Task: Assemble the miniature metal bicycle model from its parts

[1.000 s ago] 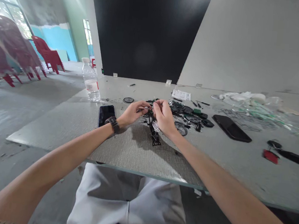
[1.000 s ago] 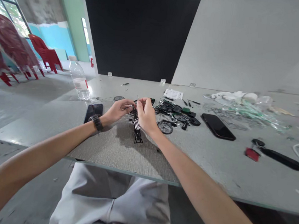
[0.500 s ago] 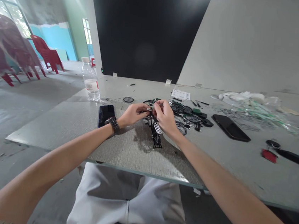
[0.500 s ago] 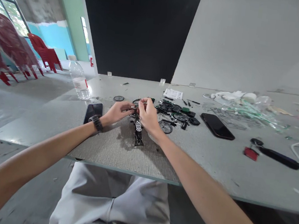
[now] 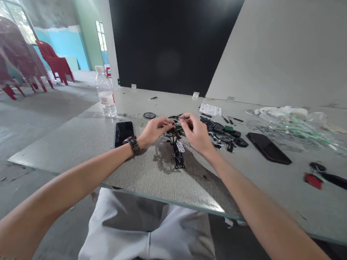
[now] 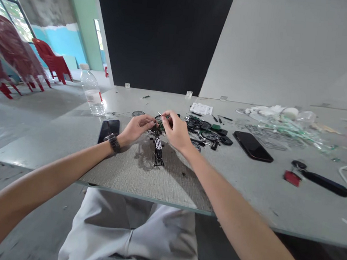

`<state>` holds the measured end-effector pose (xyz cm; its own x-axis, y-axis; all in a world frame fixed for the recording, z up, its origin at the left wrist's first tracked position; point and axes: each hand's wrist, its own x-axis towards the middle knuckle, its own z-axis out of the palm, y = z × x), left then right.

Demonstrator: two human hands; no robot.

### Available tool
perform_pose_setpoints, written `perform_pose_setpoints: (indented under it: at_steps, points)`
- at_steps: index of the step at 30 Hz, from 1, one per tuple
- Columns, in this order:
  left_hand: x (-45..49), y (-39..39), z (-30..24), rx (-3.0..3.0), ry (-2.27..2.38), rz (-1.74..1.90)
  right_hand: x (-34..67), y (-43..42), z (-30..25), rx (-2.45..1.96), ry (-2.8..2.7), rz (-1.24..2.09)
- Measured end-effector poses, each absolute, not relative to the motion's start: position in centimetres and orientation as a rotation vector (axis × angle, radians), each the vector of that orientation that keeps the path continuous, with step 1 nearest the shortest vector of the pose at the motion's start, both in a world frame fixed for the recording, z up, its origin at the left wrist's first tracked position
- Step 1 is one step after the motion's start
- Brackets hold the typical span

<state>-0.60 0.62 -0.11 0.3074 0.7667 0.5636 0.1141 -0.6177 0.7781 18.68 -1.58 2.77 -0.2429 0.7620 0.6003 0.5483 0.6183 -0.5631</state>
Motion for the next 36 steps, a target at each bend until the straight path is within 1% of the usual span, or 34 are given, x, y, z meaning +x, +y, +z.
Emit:
perform_pose_setpoints:
  at_steps: [3,8,24,33,36]
  points:
    - [-0.8,0.9,-0.2,1.936,0.812,1.354,20.0,-1.4,3.4,-1.028,-2.122,0.190]
    - [-0.8,1.0,-0.1,1.927,0.830,1.360,20.4,-1.4,3.4,-1.003,-2.256,0.198]
    - [-0.7,1.0,-0.2,1.927,0.859,1.369,20.0,-1.5,3.3,-0.996,-2.267,0.205]
    - [-0.6,0.9,-0.6,1.950,0.940,1.424,20.0,-1.3,2.8,-1.041,-2.330,0.111]
    - [-0.6,0.7,-0.6,1.967,0.934,1.433,19.8,-1.4,2.9,-1.039,-2.296,0.171]
